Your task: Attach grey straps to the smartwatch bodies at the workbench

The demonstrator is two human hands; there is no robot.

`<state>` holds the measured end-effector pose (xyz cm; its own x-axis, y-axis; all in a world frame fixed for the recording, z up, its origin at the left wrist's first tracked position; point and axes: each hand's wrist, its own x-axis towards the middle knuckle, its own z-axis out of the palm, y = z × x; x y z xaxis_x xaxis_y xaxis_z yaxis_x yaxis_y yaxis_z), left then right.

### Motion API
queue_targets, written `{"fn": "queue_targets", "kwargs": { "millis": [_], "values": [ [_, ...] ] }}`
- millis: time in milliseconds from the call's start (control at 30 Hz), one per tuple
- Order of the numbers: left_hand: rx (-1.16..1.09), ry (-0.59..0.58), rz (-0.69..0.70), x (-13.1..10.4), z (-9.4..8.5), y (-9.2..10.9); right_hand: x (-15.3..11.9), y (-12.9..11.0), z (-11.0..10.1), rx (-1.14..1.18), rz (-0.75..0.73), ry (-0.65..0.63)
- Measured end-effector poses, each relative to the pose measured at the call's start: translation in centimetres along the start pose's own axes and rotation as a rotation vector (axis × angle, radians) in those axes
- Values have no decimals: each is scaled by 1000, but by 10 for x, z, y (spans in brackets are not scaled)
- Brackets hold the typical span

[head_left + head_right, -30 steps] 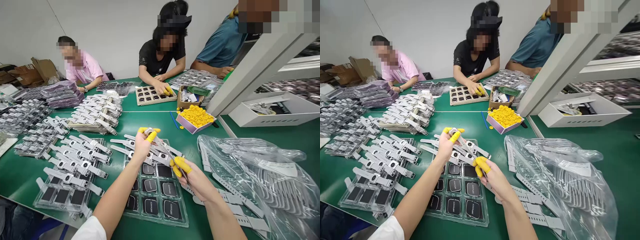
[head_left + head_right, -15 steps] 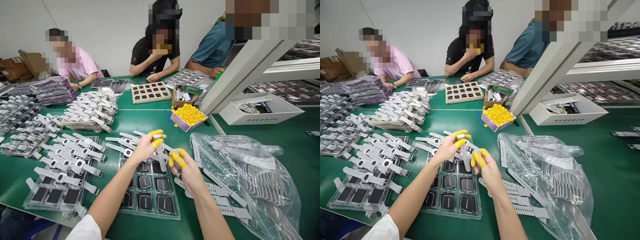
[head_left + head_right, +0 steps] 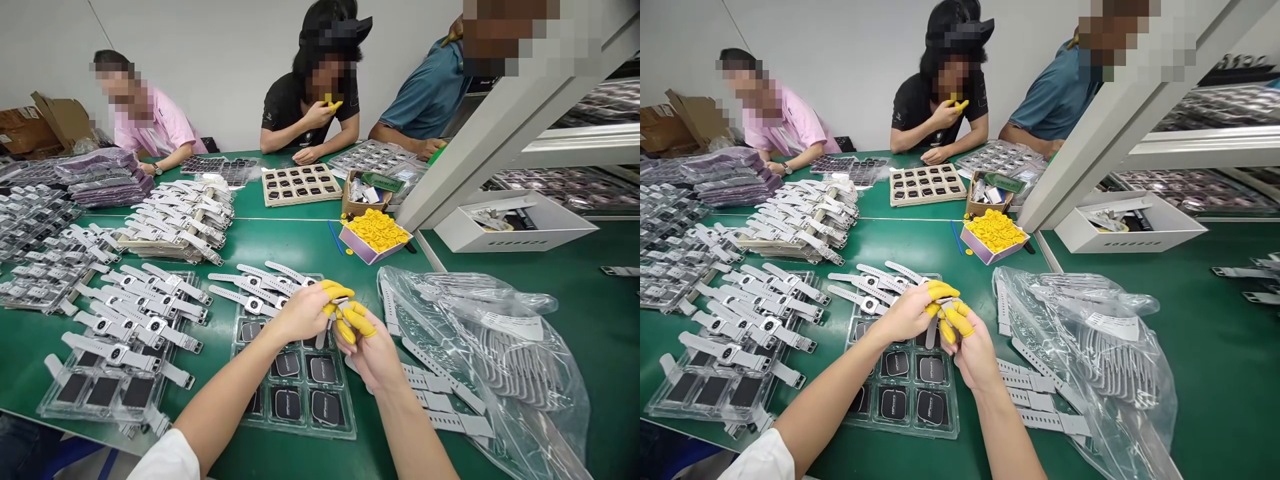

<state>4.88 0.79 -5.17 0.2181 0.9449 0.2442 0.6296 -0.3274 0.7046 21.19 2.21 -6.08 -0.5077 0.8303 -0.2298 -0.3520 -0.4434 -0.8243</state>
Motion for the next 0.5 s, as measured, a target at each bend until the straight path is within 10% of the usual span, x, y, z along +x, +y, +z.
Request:
{"fn": "queue_targets", "kwargs": {
  "millis": [267,500],
  "values": [
    [-67,-122,-22,1,-8,13,1,0,0,110,-5,3],
    [311,-216,13,0,-18,21,1,0,-2,35,105,29]
  ]
}}
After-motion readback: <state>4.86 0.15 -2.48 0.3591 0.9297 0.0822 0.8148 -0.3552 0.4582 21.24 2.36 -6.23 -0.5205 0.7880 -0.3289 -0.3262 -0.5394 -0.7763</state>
